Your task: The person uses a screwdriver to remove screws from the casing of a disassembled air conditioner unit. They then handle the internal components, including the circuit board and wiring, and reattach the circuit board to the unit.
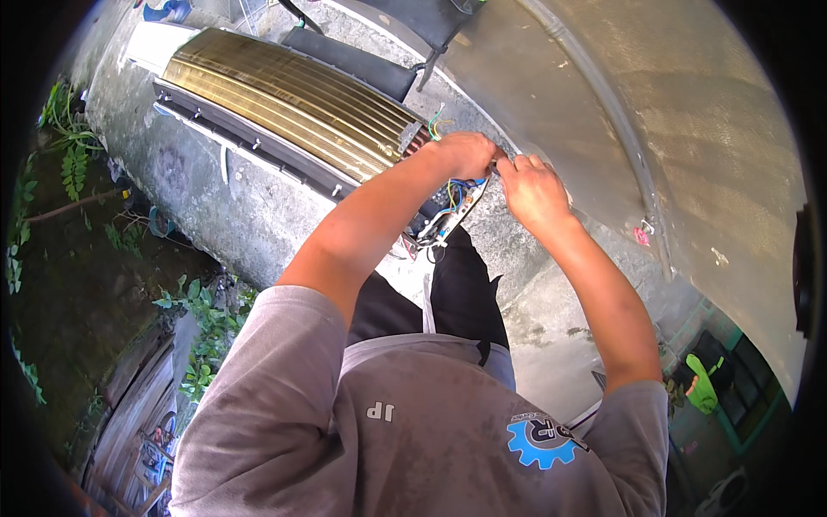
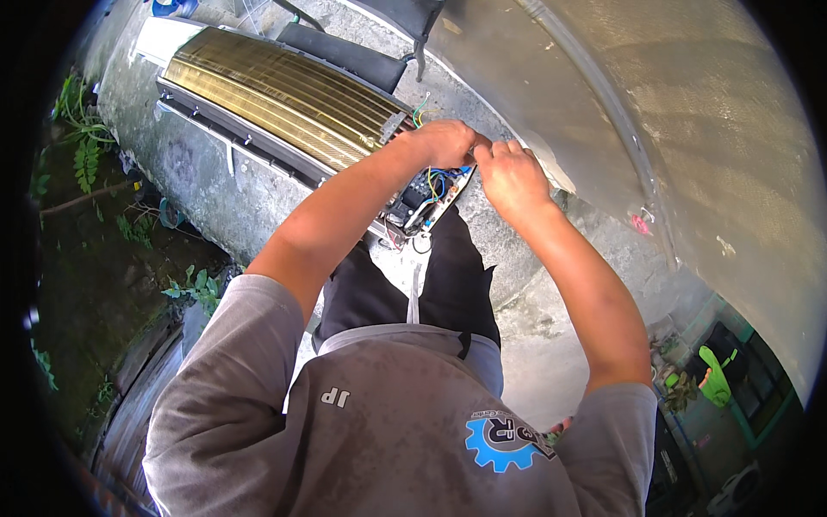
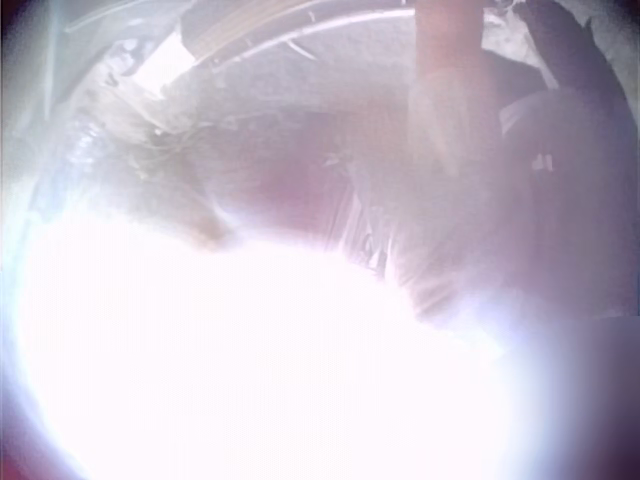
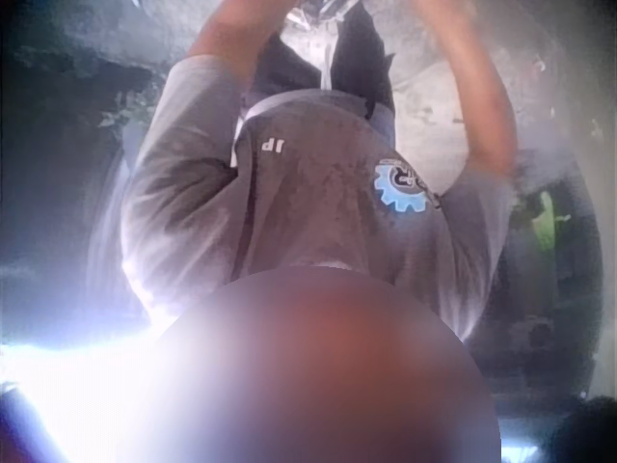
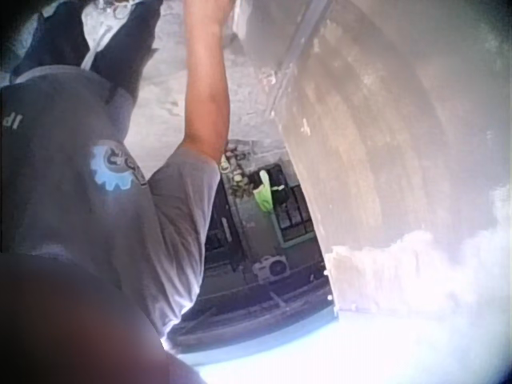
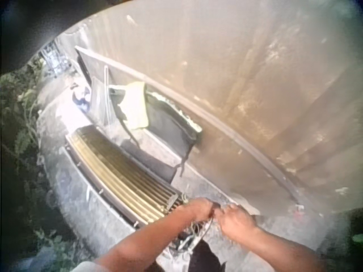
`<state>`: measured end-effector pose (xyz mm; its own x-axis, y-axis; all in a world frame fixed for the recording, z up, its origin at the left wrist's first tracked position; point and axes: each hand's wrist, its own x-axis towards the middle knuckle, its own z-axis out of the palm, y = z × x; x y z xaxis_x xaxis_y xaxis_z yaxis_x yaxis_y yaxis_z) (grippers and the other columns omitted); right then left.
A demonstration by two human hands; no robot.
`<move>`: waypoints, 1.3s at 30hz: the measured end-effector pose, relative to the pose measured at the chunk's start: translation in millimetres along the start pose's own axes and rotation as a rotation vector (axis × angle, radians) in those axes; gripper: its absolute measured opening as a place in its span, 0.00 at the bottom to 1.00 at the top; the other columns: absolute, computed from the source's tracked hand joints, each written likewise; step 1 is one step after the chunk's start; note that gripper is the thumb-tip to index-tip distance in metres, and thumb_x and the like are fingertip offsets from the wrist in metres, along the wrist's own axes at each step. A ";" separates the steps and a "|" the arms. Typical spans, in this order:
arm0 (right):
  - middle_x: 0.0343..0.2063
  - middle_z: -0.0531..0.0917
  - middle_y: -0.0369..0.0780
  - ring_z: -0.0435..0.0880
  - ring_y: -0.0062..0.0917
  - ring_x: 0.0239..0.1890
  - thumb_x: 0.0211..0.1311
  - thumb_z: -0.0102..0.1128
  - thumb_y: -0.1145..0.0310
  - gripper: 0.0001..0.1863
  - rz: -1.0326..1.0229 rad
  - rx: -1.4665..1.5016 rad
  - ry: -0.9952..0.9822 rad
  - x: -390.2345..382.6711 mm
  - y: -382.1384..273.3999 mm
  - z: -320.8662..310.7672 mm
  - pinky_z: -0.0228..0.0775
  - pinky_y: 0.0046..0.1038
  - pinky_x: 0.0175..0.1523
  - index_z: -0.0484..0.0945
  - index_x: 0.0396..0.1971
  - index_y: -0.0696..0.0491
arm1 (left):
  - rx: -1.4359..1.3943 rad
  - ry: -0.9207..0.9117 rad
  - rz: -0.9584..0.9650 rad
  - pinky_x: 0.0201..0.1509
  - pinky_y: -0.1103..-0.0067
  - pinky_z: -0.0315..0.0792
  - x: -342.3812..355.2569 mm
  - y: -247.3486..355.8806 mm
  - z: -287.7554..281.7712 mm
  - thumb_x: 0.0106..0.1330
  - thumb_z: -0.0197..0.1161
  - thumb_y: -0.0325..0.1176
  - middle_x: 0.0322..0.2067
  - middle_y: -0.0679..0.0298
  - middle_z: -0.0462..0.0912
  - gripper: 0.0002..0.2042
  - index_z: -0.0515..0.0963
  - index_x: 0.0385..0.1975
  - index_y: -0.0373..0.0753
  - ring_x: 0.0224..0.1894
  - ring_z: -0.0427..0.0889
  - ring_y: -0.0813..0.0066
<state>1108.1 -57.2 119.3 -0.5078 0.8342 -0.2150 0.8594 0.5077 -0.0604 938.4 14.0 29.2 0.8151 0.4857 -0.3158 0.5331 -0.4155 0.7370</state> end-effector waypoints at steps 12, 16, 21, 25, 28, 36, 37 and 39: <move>0.34 0.90 0.50 0.91 0.49 0.43 0.78 0.53 0.48 0.22 0.079 -0.066 0.138 -5.9 -15.8 14.5 0.81 0.52 0.48 0.78 0.49 0.53 | -0.774 0.722 -0.431 0.52 0.77 0.82 -254.8 -34.3 0.1 0.71 0.72 0.32 0.41 0.62 0.91 0.13 0.85 0.51 0.35 0.44 0.88 0.79; 0.39 0.90 0.51 0.90 0.49 0.46 0.77 0.54 0.48 0.22 0.511 0.103 -0.252 16.8 -26.1 11.8 0.81 0.51 0.50 0.79 0.49 0.54 | -0.780 0.700 -0.596 0.55 0.77 0.80 -333.2 -45.2 25.0 0.71 0.72 0.33 0.43 0.62 0.91 0.13 0.86 0.51 0.35 0.47 0.87 0.78; 0.39 0.90 0.50 0.90 0.49 0.45 0.78 0.52 0.50 0.20 0.542 0.157 -0.252 22.6 -25.4 0.7 0.81 0.51 0.50 0.79 0.48 0.53 | -0.682 0.707 -0.619 0.57 0.75 0.80 -330.3 -60.3 2.0 0.71 0.72 0.34 0.45 0.59 0.92 0.14 0.86 0.52 0.35 0.48 0.88 0.77; 0.39 0.90 0.51 0.90 0.49 0.45 0.79 0.50 0.54 0.17 0.125 -0.102 -0.105 10.2 -17.6 6.9 0.80 0.50 0.51 0.79 0.48 0.53 | -0.494 0.718 -0.673 0.54 0.73 0.82 -274.8 -68.4 -63.0 0.70 0.71 0.35 0.44 0.54 0.93 0.15 0.87 0.52 0.36 0.47 0.91 0.71; 0.39 0.89 0.52 0.89 0.50 0.45 0.79 0.50 0.56 0.16 0.278 0.148 -0.284 12.2 -5.9 10.5 0.79 0.50 0.53 0.79 0.49 0.53 | -0.291 0.762 -0.603 0.51 0.70 0.84 -221.1 -84.6 -113.6 0.70 0.70 0.39 0.41 0.52 0.92 0.15 0.87 0.52 0.39 0.45 0.92 0.65; 0.38 0.89 0.51 0.88 0.53 0.44 0.63 0.70 0.57 0.27 0.481 0.500 -0.433 -9.5 8.7 4.2 0.79 0.50 0.51 0.73 0.60 0.46 | 0.136 0.376 -0.764 0.61 0.64 0.80 -84.6 -199.0 -169.0 0.70 0.60 0.39 0.49 0.56 0.91 0.15 0.87 0.52 0.49 0.55 0.88 0.53; 0.38 0.88 0.50 0.88 0.51 0.42 0.63 0.70 0.59 0.26 0.377 0.369 -0.351 -14.5 7.5 7.8 0.80 0.50 0.50 0.73 0.60 0.46 | 0.184 0.283 -0.794 0.62 0.63 0.80 -73.1 -214.9 -167.8 0.70 0.59 0.38 0.51 0.56 0.90 0.15 0.87 0.53 0.50 0.56 0.87 0.53; 0.36 0.88 0.49 0.88 0.47 0.39 0.64 0.69 0.63 0.25 0.314 0.314 -0.245 -18.0 5.3 19.4 0.80 0.48 0.47 0.73 0.60 0.46 | 0.252 0.110 -0.835 0.64 0.61 0.79 -50.1 -245.0 -162.3 0.69 0.58 0.35 0.55 0.56 0.88 0.16 0.87 0.53 0.50 0.60 0.86 0.53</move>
<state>1123.0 -73.7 103.9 -0.2256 0.8418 -0.4903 0.9638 0.1196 -0.2381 730.1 216.3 -38.6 0.1170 0.7729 -0.6237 0.9902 -0.0428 0.1327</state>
